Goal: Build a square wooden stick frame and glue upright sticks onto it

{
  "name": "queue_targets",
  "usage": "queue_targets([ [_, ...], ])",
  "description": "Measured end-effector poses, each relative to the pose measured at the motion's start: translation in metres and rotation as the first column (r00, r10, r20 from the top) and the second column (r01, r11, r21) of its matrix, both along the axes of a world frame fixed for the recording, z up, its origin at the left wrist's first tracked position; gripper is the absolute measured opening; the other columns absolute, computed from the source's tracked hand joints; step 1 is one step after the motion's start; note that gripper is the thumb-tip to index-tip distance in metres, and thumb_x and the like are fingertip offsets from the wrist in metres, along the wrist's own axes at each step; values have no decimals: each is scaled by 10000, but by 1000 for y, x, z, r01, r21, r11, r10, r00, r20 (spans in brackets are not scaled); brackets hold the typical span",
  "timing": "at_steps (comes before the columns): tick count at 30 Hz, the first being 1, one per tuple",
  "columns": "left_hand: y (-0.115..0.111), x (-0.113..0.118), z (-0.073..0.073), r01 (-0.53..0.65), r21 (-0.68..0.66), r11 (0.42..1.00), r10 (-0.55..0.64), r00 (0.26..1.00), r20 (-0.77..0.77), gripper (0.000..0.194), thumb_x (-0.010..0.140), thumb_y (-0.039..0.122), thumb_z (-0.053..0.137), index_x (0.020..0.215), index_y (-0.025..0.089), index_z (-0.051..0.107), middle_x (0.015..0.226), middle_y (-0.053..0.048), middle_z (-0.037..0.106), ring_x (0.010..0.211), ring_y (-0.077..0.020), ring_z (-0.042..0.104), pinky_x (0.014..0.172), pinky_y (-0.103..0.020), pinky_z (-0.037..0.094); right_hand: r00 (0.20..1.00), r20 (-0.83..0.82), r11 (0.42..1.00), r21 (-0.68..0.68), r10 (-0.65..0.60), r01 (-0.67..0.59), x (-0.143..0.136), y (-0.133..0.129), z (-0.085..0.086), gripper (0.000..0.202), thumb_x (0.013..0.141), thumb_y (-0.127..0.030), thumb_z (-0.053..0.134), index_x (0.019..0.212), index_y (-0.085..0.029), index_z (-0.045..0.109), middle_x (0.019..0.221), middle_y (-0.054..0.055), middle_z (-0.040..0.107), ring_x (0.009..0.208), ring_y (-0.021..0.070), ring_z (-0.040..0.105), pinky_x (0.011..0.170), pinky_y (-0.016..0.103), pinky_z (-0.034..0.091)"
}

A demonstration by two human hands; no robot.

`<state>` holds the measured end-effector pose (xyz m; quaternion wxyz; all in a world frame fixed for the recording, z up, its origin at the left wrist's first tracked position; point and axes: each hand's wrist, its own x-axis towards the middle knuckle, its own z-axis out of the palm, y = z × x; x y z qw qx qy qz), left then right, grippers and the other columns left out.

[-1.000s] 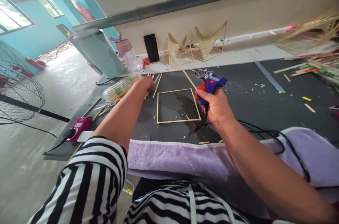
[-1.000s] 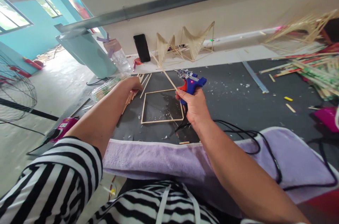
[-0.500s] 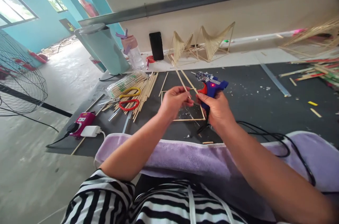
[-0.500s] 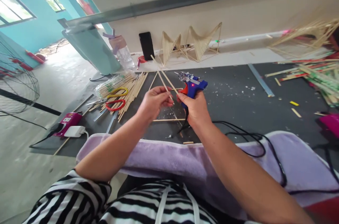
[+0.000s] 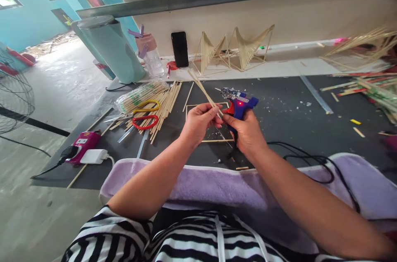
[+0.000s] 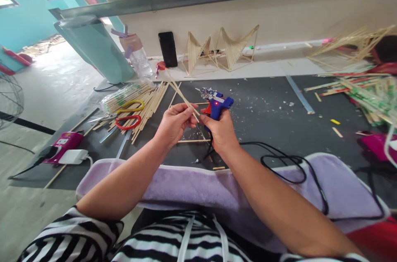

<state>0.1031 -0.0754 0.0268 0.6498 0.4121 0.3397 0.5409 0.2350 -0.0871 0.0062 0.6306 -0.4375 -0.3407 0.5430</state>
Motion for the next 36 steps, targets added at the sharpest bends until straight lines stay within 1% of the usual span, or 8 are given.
queue_targets([
  [5,1,-3,1,-46,30,998,47,998,-38,260,727,351,829,787,132,702,576,23,632,503,-56,565,485,-163,463,999,22,999,15,44,-44,-2,-2,0,447,616,-268,850,991,-235,610,860,-37,710,757,151,665,779,330,557],
  [9,3,-6,1,-53,38,998,55,997,-48,265,734,349,829,739,137,670,577,28,620,499,-54,563,490,-165,462,998,34,998,19,59,-59,-1,-4,2,464,602,-273,862,986,-241,603,879,-36,715,780,162,676,808,357,575],
  [14,4,-8,2,-64,18,998,65,997,-49,270,740,347,826,735,140,654,574,30,619,491,-53,567,496,-163,473,998,15,998,23,66,-66,-1,-4,4,413,633,-283,849,974,-238,619,891,-29,714,792,158,676,797,346,584],
  [19,2,-8,4,-71,-21,997,70,997,-14,288,706,338,851,736,127,657,575,26,622,497,-54,574,492,-157,483,998,-10,998,16,68,-68,-1,-5,5,407,631,-282,858,964,-234,630,891,-33,714,757,152,675,788,349,589],
  [22,3,-8,5,-79,-30,996,79,997,-9,281,705,331,850,736,130,656,574,29,622,498,-52,574,492,-155,483,997,-18,997,44,70,-69,-1,-6,5,395,637,-268,867,954,-227,635,901,-32,717,782,148,680,799,336,590],
  [26,3,-9,6,-60,-35,998,59,998,-14,285,715,340,844,733,133,649,563,27,629,486,-52,573,495,-156,487,994,-27,992,74,105,-103,-1,-6,0,420,658,-268,875,1001,-241,633,921,-34,727,813,153,697,827,345,590],
  [30,2,-9,7,-31,-35,999,32,999,16,290,716,333,848,727,129,642,556,17,645,465,-52,574,489,-154,488,991,-29,989,78,127,-125,0,-5,-4,425,660,-277,881,1001,-248,629,926,-37,733,813,149,701,844,349,587],
  [36,1,-10,7,-16,-8,1000,16,1000,14,343,712,371,861,740,122,627,567,8,662,481,-63,603,516,-163,514,992,-19,989,77,129,-127,0,-4,-2,441,625,-281,892,973,-226,627,895,-31,740,754,150,703,795,348,599],
])
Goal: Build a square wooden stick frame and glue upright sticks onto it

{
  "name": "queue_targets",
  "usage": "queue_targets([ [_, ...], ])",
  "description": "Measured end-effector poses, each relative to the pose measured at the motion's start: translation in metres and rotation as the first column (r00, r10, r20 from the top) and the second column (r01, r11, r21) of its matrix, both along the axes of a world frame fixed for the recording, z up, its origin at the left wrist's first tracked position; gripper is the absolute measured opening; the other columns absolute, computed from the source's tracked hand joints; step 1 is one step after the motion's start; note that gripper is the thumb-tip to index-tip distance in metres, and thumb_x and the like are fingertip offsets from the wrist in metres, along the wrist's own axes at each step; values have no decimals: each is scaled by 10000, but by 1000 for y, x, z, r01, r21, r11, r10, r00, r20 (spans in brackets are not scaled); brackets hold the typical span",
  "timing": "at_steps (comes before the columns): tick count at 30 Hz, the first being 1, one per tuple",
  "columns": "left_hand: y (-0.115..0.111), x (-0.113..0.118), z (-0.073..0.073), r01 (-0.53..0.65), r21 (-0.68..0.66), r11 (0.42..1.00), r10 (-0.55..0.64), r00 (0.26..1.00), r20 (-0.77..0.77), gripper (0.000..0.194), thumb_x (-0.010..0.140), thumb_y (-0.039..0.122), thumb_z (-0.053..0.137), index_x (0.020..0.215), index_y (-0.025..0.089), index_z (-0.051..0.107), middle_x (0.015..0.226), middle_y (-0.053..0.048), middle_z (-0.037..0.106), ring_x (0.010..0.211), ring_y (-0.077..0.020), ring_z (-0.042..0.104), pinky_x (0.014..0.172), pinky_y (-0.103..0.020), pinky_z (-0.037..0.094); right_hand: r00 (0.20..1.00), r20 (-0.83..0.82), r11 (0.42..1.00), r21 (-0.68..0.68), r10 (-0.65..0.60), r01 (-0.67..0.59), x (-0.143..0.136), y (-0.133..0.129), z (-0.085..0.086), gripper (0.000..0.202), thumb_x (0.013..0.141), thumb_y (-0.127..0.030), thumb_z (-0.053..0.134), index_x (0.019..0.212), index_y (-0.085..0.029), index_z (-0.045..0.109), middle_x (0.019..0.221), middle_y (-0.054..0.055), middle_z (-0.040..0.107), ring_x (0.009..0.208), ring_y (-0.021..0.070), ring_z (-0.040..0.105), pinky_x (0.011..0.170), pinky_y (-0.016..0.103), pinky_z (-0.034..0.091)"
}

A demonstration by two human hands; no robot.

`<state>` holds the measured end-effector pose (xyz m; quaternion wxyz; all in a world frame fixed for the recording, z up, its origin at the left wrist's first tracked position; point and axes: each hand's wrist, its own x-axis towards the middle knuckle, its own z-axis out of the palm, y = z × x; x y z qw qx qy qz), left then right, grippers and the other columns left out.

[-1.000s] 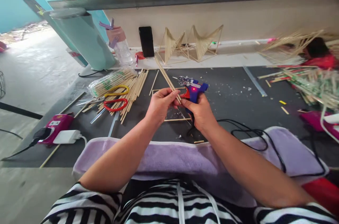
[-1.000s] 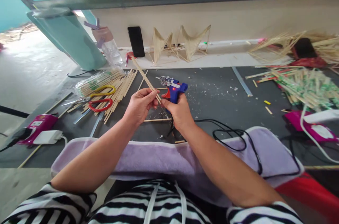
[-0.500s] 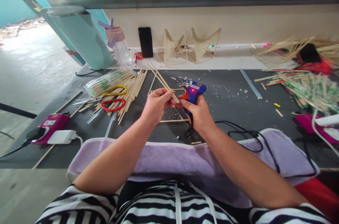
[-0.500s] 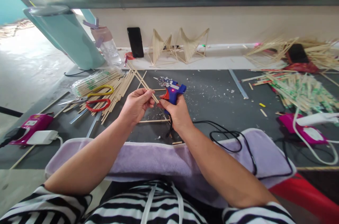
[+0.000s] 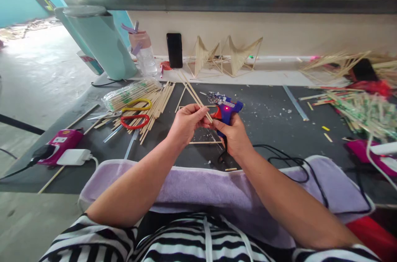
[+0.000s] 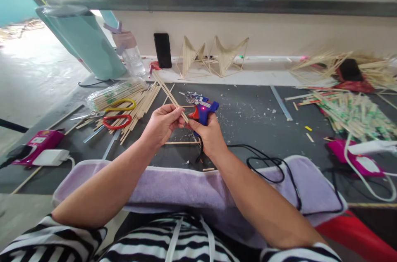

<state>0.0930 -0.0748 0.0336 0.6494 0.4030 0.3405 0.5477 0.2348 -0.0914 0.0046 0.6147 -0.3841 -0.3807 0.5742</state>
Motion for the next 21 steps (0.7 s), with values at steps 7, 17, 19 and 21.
queue_targets([
  [7,-1,0,-1,25,24,999,-24,1000,-19,319,720,361,850,754,122,641,577,6,670,488,-69,610,525,-173,523,999,-27,999,6,33,-33,1,0,1,437,634,-262,892,976,-222,623,854,-35,743,729,151,712,761,334,600],
  [17,-2,0,2,-13,-32,999,16,996,82,290,744,318,840,761,114,635,589,12,658,504,-61,608,503,-151,508,1000,-19,998,64,-15,16,2,0,-3,451,601,-248,917,971,-228,660,912,-34,749,799,124,701,801,290,573],
  [19,-3,2,3,-18,-70,997,27,993,119,261,758,284,828,749,116,629,589,19,651,506,-52,602,500,-139,503,1000,-10,996,90,-24,25,2,0,-4,434,614,-249,915,970,-239,668,904,-43,742,798,112,689,800,278,568],
  [21,-5,4,4,1,-91,996,13,989,150,239,768,259,818,744,112,632,601,13,657,510,-48,601,503,-133,506,1000,-11,993,115,-26,27,2,0,-5,441,626,-245,913,995,-252,671,906,-48,736,801,104,680,799,267,563],
])
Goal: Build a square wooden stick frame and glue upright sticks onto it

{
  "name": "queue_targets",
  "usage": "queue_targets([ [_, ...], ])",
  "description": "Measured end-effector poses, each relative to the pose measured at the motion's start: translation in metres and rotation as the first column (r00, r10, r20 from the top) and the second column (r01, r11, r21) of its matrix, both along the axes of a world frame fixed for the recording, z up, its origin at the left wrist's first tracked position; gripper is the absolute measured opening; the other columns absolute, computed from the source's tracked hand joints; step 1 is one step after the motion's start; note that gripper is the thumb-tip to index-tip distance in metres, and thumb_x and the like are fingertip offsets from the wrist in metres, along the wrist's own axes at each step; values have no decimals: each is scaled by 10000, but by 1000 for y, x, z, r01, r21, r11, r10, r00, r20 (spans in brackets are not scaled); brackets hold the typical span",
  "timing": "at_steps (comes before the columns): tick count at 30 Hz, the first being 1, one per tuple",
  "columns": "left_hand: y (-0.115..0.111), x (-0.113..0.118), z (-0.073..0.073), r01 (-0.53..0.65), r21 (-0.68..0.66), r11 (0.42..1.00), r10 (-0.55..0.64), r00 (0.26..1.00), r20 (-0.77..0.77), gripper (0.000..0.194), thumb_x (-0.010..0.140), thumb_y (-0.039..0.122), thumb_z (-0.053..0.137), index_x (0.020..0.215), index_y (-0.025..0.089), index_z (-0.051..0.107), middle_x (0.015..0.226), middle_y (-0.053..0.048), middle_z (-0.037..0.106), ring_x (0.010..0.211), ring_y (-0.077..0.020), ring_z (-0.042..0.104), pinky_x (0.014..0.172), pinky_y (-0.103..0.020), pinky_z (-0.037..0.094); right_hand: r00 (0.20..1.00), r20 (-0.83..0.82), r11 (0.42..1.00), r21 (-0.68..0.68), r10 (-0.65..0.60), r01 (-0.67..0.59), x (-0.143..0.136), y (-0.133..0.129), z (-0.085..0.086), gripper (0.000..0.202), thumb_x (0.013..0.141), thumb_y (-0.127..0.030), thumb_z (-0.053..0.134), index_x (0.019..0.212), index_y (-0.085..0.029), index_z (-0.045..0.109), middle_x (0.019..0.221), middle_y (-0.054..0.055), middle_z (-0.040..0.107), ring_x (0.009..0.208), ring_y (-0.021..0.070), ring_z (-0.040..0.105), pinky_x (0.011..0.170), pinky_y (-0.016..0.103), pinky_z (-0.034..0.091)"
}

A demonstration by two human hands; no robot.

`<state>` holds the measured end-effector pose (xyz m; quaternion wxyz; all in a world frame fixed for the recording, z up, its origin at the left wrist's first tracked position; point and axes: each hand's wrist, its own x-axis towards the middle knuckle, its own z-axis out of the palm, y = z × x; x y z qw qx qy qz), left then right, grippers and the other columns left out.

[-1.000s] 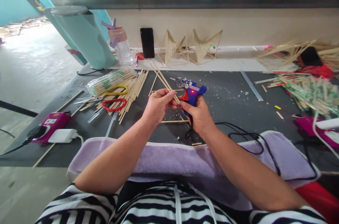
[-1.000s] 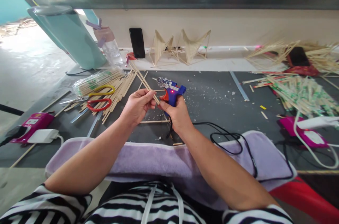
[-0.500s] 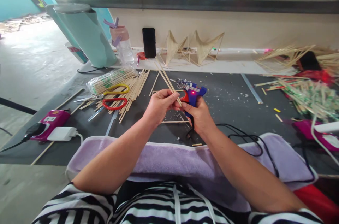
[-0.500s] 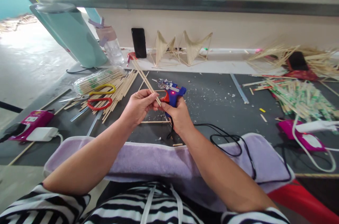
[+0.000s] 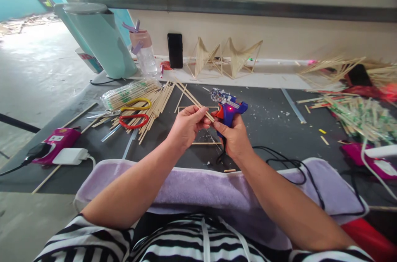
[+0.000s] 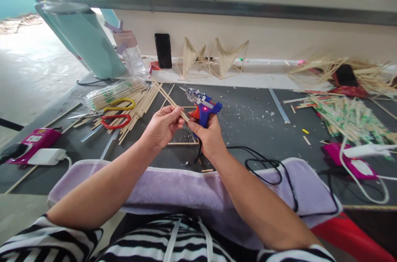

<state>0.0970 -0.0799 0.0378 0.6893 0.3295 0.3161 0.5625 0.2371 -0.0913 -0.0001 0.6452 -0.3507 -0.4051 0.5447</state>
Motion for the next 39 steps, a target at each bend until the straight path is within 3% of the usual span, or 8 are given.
queue_targets([
  [8,-5,2,1,72,17,997,-72,996,49,197,783,243,809,766,101,674,632,-11,684,524,-53,613,509,-133,523,1000,-14,999,51,8,-7,1,1,-3,437,654,-248,902,1020,-267,664,939,-45,740,816,113,690,790,266,575],
  [16,-4,0,2,53,13,998,-54,998,37,176,822,217,778,744,100,671,624,-15,691,527,-52,622,520,-124,521,991,-99,995,59,92,-86,1,2,2,375,686,-272,886,998,-265,678,964,-37,751,819,133,724,845,323,616],
  [24,-4,0,0,63,0,998,-63,997,52,175,814,231,786,771,100,679,635,-14,691,537,-52,628,527,-126,522,994,-80,996,67,71,-66,1,3,0,451,645,-242,908,1024,-276,665,970,-44,754,853,134,726,839,311,615],
  [29,-4,0,-1,48,25,999,-48,999,10,247,759,294,835,787,109,673,655,-5,692,551,-59,629,550,-153,543,997,-38,998,11,63,-63,2,3,0,455,635,-263,906,1014,-267,653,967,-37,750,813,127,711,808,294,592],
  [34,-6,1,-6,31,95,995,-22,995,-93,326,734,386,843,801,124,661,641,-1,691,562,-84,648,561,-184,560,1000,-5,999,-39,-19,19,5,4,2,469,628,-298,905,1013,-257,642,982,-16,748,788,139,698,784,318,579],
  [39,-12,6,-5,65,90,994,-43,973,-227,233,777,314,789,792,133,642,596,11,675,533,-96,651,559,-205,568,995,28,995,35,-96,95,14,7,10,410,665,-295,884,1001,-250,654,977,-21,734,779,125,685,807,312,563],
])
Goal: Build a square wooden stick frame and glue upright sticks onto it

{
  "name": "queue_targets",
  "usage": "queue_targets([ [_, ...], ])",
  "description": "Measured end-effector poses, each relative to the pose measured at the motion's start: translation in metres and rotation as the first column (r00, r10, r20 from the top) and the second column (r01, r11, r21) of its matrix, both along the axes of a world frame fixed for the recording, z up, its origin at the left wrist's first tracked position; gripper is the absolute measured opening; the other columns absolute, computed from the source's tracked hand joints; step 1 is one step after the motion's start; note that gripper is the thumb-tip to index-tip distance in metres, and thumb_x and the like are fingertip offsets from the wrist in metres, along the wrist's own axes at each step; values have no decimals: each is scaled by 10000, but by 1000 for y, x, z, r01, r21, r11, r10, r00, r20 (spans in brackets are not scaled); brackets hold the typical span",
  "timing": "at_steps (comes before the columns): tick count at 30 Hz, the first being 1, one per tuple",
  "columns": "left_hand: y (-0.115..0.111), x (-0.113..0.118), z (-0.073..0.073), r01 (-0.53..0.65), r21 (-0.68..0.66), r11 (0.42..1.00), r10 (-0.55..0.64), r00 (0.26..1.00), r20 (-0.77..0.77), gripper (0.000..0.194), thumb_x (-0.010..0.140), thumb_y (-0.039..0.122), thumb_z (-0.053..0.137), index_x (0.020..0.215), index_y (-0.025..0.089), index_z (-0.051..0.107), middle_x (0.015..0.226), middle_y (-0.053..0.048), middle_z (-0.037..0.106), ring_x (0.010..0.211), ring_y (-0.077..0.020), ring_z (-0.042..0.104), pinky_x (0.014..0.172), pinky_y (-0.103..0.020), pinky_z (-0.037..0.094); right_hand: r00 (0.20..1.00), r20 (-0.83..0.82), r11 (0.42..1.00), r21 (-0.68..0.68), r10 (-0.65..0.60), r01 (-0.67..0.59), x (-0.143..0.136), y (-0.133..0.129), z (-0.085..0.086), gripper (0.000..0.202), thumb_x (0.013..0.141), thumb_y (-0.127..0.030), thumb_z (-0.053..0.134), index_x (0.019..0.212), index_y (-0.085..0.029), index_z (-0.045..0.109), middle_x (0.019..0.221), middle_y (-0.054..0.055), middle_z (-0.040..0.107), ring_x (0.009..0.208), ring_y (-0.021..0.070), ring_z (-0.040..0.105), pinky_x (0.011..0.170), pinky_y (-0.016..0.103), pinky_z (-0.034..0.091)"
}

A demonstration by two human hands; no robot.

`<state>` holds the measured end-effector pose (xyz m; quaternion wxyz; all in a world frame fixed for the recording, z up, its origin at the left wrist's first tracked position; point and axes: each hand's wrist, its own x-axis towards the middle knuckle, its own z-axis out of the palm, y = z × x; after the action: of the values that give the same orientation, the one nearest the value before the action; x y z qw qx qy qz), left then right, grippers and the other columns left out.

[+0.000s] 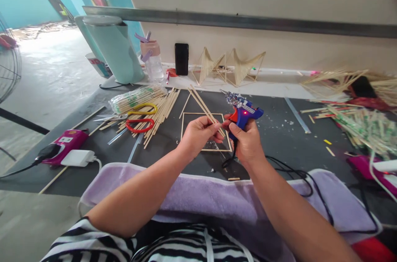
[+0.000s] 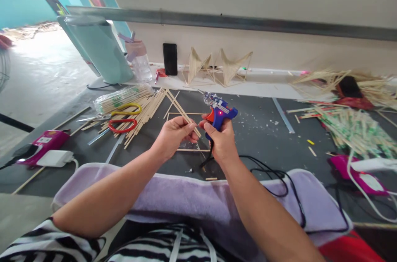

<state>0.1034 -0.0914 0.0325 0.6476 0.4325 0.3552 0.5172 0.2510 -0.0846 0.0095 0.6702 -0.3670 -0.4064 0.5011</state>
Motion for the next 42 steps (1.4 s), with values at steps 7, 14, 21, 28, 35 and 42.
queue_targets([
  [7,-3,7,-5,145,-26,989,-147,963,-226,127,841,151,686,729,130,628,572,-1,668,489,-89,639,539,-185,555,997,64,994,107,-37,30,7,1,9,368,692,-276,853,994,-248,643,965,-11,720,705,117,618,698,290,524],
  [14,-9,11,-8,302,-60,952,-303,883,-358,158,823,124,659,670,146,631,545,10,648,472,-92,623,520,-188,551,999,4,990,136,39,-39,10,2,10,309,730,-284,836,984,-266,662,954,-26,700,688,98,576,678,271,484],
  [21,-11,13,-8,395,-94,914,-388,781,-490,195,802,78,599,632,171,620,506,41,616,449,-85,612,485,-162,531,999,-52,1000,6,0,1,9,0,16,495,586,-322,902,994,-272,626,893,-43,708,655,109,571,652,280,492],
  [28,-11,12,-10,460,-122,879,-454,734,-505,157,831,123,580,682,165,611,523,24,616,460,-96,619,497,-182,548,998,-53,999,-14,41,-42,8,1,16,493,564,-305,914,968,-260,636,922,-40,732,667,107,598,675,276,503],
  [35,-8,3,-9,590,-135,796,-585,692,-423,76,827,191,615,760,154,614,554,6,633,488,-106,625,526,-207,570,998,-16,997,-41,66,-67,10,1,14,497,583,-327,909,993,-260,637,946,-17,743,748,142,653,726,312,542],
  [42,-5,2,-9,633,-142,761,-622,650,-436,106,834,214,615,744,159,616,562,8,636,494,-105,626,532,-212,563,998,-21,998,-6,67,-67,12,3,14,460,617,-319,899,995,-274,640,938,-34,744,739,132,681,755,308,559],
])
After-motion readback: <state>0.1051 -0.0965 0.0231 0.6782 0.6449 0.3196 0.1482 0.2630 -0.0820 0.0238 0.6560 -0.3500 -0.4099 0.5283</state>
